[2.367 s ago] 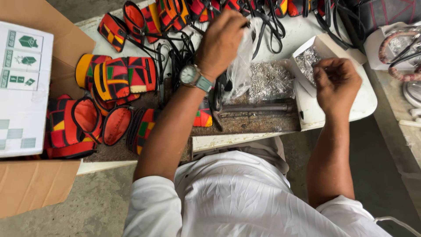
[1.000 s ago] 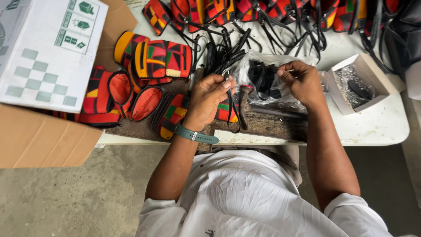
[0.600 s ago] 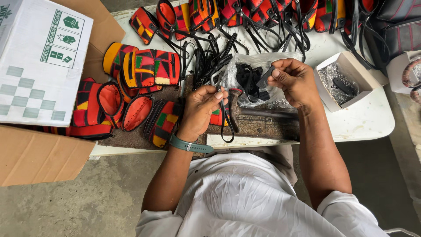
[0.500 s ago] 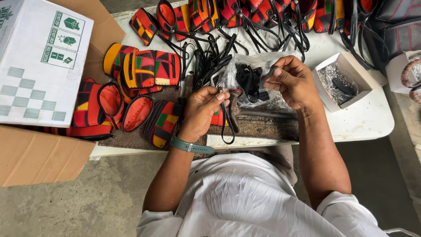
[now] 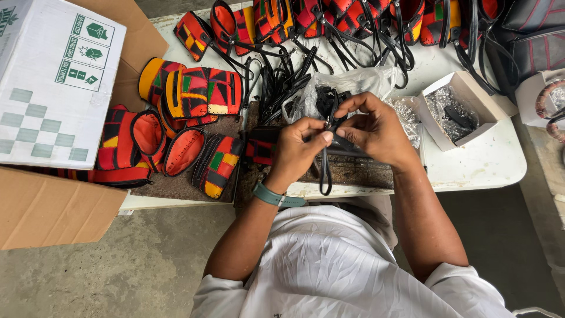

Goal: The person attaches black shoulder straps to small colorful patchwork fabric bags at a work table. They pick up a bag, thread and secure the strap through its attachment points, then set the finished bag on the table and reach for the next one, working through a batch one at a time.

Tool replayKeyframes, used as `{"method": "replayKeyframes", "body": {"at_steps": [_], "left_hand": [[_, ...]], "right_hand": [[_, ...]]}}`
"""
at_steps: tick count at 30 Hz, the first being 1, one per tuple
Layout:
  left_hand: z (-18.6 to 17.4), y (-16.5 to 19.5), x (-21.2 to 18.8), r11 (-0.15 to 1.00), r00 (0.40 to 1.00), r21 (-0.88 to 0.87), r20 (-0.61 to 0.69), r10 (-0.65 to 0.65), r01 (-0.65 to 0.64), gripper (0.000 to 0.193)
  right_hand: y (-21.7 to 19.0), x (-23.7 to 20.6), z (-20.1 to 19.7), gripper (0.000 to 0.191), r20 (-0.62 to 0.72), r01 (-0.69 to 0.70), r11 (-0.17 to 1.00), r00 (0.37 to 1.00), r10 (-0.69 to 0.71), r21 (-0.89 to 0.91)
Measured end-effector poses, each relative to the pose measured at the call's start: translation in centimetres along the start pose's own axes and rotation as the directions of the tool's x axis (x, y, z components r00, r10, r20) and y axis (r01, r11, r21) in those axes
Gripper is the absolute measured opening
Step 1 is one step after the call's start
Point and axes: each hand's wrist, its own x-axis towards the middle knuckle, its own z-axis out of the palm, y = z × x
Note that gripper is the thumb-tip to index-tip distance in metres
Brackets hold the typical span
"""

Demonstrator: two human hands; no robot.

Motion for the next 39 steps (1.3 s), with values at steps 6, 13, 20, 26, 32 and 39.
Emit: {"method": "replayKeyframes", "body": {"at_steps": [6, 13, 20, 26, 32, 39], "left_hand": [[1.0, -0.1, 0.0, 0.998, 0.977, 0.046, -0.206, 0.050, -0.042, 0.021], [1.8, 0.6, -1.7, 0.957, 0.949, 0.276, -0.271, 0.163, -0.085, 0.017], [0.8, -0.4, -1.4, 0.995, 0.973, -0.094, -0.229, 0.014, -0.037, 0.017], [-0.1, 0.5, -2.0, 0.945, 0.997, -0.326, -0.070, -0.031, 0.007, 0.015], [-0.7, 3.0, -2.2, 0.888, 0.993, -0.453, 0.120, -0.022, 0.075, 0.037], [-0.5, 3.7, -2.8, 0.931, 0.988, -0.356, 0.152, -0.021, 0.075, 0.029]], "right_hand": [[-0.8, -2.0, 1.9, 0.036, -0.038, 0.094, 0.959, 0.993, -0.108, -0.268], [-2.0, -3.3, 2.6, 0.016, -0.017, 0.250, 0.794, 0.950, -0.311, -0.554], [-3.2, -3.7, 2.6, 0.018, 0.082, 0.441, 0.761, 0.884, -0.461, -0.476], [-3.3, -3.9, 2.7, 0.018, 0.087, 0.480, 0.669, 0.843, -0.530, -0.567], [-4.0, -4.2, 2.3, 0.021, -0.012, 0.440, 0.797, 0.873, -0.488, -0.414], [-4.4, -4.3, 2.4, 0.016, -0.053, 0.379, 0.858, 0.905, -0.421, -0.345]]}}
